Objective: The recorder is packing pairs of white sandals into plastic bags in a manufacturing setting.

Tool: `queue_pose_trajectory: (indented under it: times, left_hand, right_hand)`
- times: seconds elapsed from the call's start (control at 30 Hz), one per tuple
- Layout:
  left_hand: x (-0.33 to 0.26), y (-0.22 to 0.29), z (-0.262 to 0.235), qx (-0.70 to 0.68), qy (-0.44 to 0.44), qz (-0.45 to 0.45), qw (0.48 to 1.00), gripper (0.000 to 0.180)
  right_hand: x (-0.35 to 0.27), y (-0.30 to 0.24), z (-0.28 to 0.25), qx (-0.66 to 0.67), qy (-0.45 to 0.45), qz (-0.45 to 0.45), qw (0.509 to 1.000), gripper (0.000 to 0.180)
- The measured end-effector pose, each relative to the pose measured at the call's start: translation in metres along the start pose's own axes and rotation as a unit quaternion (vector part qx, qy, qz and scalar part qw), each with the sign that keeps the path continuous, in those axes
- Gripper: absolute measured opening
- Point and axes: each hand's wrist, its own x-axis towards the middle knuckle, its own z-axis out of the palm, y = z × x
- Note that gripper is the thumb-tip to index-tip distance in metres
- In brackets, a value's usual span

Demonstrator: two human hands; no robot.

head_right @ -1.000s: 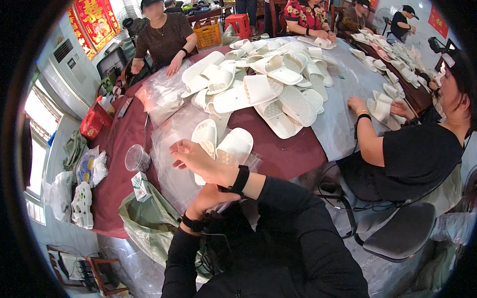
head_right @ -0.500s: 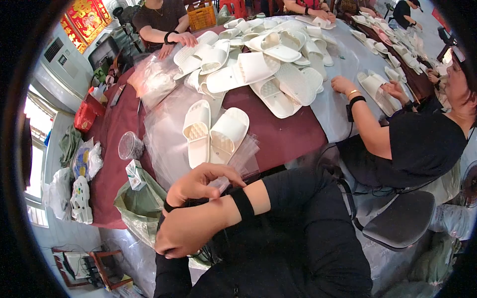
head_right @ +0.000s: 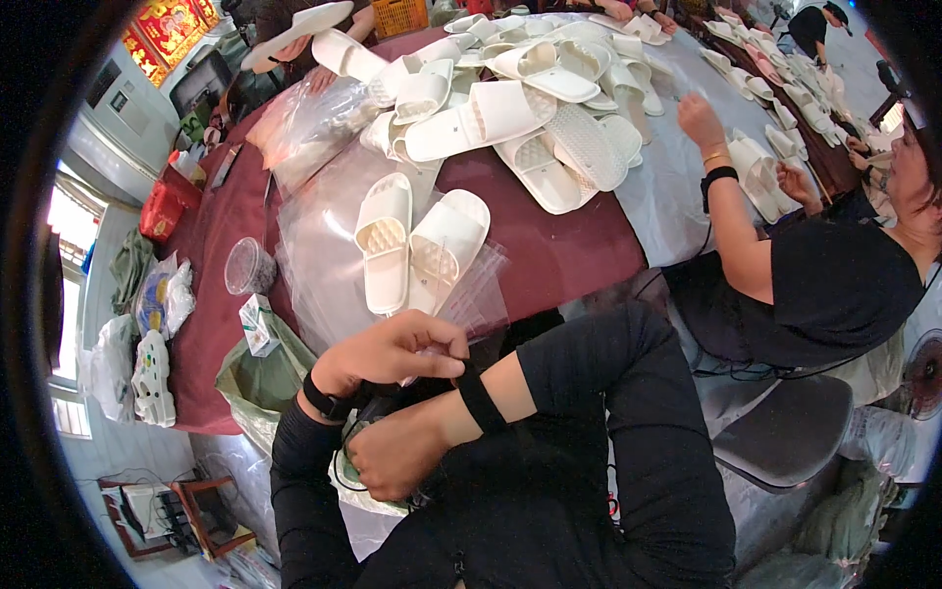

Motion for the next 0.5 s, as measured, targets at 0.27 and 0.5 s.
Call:
queue_pose_trajectory:
  times: [0.27, 0.5]
  left_hand:
    - [-0.008, -0.018, -0.011, -0.126, 0.068, 0.012, 0.99, 0.016]
    - [-0.013, -0.03, -0.011, -0.175, 0.099, 0.009, 0.979, 0.018]
  right_hand:
    - [-0.007, 0.01, -0.009, -0.045, -0.041, 0.004, 0.998, 0.013]
    - [-0.003, 0.013, -0.013, -0.065, -0.044, -0.013, 0.997, 0.013]
